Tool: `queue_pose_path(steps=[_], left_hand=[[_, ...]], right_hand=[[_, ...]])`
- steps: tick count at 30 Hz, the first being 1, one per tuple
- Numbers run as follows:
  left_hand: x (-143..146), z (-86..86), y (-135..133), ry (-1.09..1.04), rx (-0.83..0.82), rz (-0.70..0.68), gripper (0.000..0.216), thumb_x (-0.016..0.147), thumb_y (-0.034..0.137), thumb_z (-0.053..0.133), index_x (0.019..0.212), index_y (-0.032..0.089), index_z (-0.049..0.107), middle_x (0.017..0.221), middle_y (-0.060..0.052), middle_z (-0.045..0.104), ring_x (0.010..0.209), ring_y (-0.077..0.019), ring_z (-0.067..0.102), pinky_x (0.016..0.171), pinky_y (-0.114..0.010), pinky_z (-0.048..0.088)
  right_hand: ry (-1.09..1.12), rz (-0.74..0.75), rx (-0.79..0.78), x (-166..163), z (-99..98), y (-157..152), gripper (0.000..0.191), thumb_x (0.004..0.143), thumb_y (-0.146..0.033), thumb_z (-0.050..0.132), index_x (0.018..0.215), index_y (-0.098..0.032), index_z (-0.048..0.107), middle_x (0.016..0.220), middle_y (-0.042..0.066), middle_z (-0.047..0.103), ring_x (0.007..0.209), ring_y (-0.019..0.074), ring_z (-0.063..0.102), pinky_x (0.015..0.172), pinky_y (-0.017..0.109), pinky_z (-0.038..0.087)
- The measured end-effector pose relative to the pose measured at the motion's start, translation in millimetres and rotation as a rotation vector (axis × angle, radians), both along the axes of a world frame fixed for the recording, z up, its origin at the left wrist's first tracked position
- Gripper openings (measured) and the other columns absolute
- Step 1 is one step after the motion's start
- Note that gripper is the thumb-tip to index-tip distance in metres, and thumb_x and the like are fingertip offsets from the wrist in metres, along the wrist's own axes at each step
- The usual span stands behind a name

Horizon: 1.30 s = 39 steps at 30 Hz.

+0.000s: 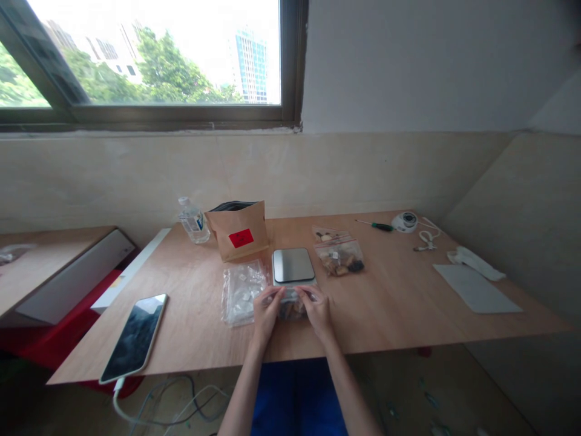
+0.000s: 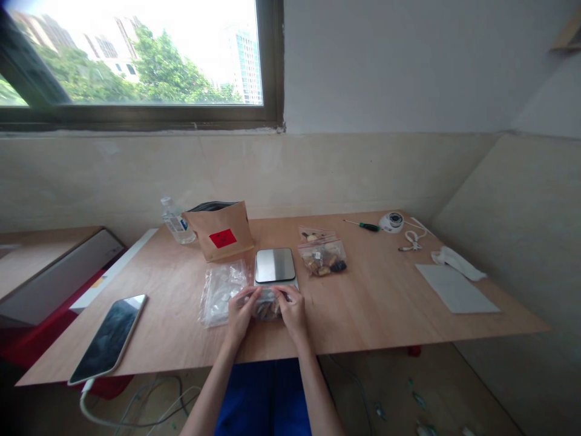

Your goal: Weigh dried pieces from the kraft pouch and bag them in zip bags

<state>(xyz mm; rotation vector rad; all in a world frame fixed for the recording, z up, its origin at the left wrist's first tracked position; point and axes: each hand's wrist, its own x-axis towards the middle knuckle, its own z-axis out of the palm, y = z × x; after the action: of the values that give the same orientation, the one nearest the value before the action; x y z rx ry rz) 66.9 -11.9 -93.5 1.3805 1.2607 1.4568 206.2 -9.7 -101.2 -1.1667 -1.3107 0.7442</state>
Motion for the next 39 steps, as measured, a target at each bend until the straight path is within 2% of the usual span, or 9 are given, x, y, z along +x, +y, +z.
queue_pose_path(steps=[5,11,16,22,26,32,34,36,39], left_hand=[[-0.7,-3.0,3.2,-0.06,-0.042,0.034,0.036,0.08,0.046,0.056,0.074,0.015,0.07,0.074,-0.006,0.07,0.07,-0.018,0.062,0.068,-0.027,0.047],[-2.7,-9.9,7.7,-0.111,-0.12,0.132,0.055,0.087,0.056,0.037,0.067,0.014,0.068,0.058,-0.004,0.063,0.056,-0.0148,0.056,0.058,-0.025,0.043],[-0.5,-7.4,8.0,-0.088,-0.092,0.123,0.058,0.085,0.06,0.036,0.063,0.014,0.064,0.055,-0.003,0.058,0.056,-0.0147,0.053,0.059,-0.026,0.042],[-1.4,-6.1,6.4,-0.118,-0.1,0.102,0.049,0.081,0.059,0.046,0.06,0.016,0.058,0.048,0.004,0.04,0.046,-0.0093,0.036,0.046,-0.022,0.029],[-3.3,-6.7,4.5,-0.119,-0.097,0.052,0.046,0.085,0.054,0.042,0.075,0.015,0.065,0.058,0.0,0.052,0.052,-0.0109,0.044,0.051,-0.022,0.033],[-2.3,-1.9,1.1,-0.051,-0.099,0.015,0.048,0.085,0.054,0.043,0.068,0.015,0.065,0.058,-0.002,0.056,0.055,-0.0125,0.048,0.054,-0.023,0.036],[-1.7,0.8,0.7,-0.053,-0.101,0.004,0.048,0.085,0.053,0.043,0.068,0.015,0.065,0.057,-0.002,0.056,0.054,-0.012,0.047,0.054,-0.023,0.036],[-1.5,2.1,0.9,-0.071,-0.109,0.003,0.048,0.084,0.054,0.044,0.068,0.015,0.065,0.056,-0.002,0.056,0.052,-0.0119,0.047,0.053,-0.023,0.035],[-1.7,0.1,1.3,-0.1,-0.124,0.024,0.048,0.083,0.056,0.045,0.067,0.015,0.064,0.055,-0.001,0.055,0.051,-0.0121,0.046,0.052,-0.023,0.035]], right_hand=[[0.02,0.005,-0.072,5.5,-5.9,-0.6,0.038,0.088,-0.047,0.044,0.081,-0.017,0.068,0.082,0.008,0.07,0.08,0.0206,0.065,0.075,0.031,0.049],[0.094,-0.13,-0.121,8.6,-12.7,2.2,0.049,0.088,-0.056,0.036,0.076,-0.016,0.063,0.071,0.008,0.069,0.071,0.0204,0.065,0.071,0.029,0.048],[0.086,-0.227,-0.127,8.4,-12.9,5.5,0.055,0.086,-0.061,0.032,0.069,-0.017,0.06,0.067,0.007,0.066,0.066,0.0196,0.062,0.067,0.028,0.046],[0.138,-0.322,-0.129,18.9,3.1,13.2,0.057,0.082,-0.066,0.033,0.066,-0.017,0.057,0.062,0.006,0.063,0.064,0.0194,0.06,0.066,0.029,0.045],[0.115,-0.349,-0.188,53.1,13.6,32.0,0.06,0.077,-0.072,0.035,0.065,-0.017,0.058,0.063,0.007,0.064,0.063,0.0204,0.059,0.063,0.03,0.045],[-0.185,-0.245,-0.263,135.7,20.7,80.6,0.065,0.068,-0.079,0.033,0.057,-0.018,0.053,0.055,0.006,0.058,0.057,0.0212,0.056,0.058,0.032,0.044],[-0.309,-0.323,-0.256,152.8,22.4,89.7,0.065,0.073,-0.074,0.03,0.066,-0.015,0.057,0.065,0.011,0.061,0.066,0.0251,0.059,0.064,0.035,0.045],[-0.398,-0.477,-0.198,157.6,22.7,90.3,0.063,0.077,-0.066,0.036,0.085,-0.008,0.059,0.088,0.022,0.062,0.087,0.032,0.057,0.076,0.043,0.043],[-0.567,-0.728,-0.024,143.1,16.7,77.3,0.061,0.081,-0.051,0.042,0.116,-0.001,0.047,0.118,0.031,0.047,0.114,0.038,0.043,0.089,0.051,0.035]])
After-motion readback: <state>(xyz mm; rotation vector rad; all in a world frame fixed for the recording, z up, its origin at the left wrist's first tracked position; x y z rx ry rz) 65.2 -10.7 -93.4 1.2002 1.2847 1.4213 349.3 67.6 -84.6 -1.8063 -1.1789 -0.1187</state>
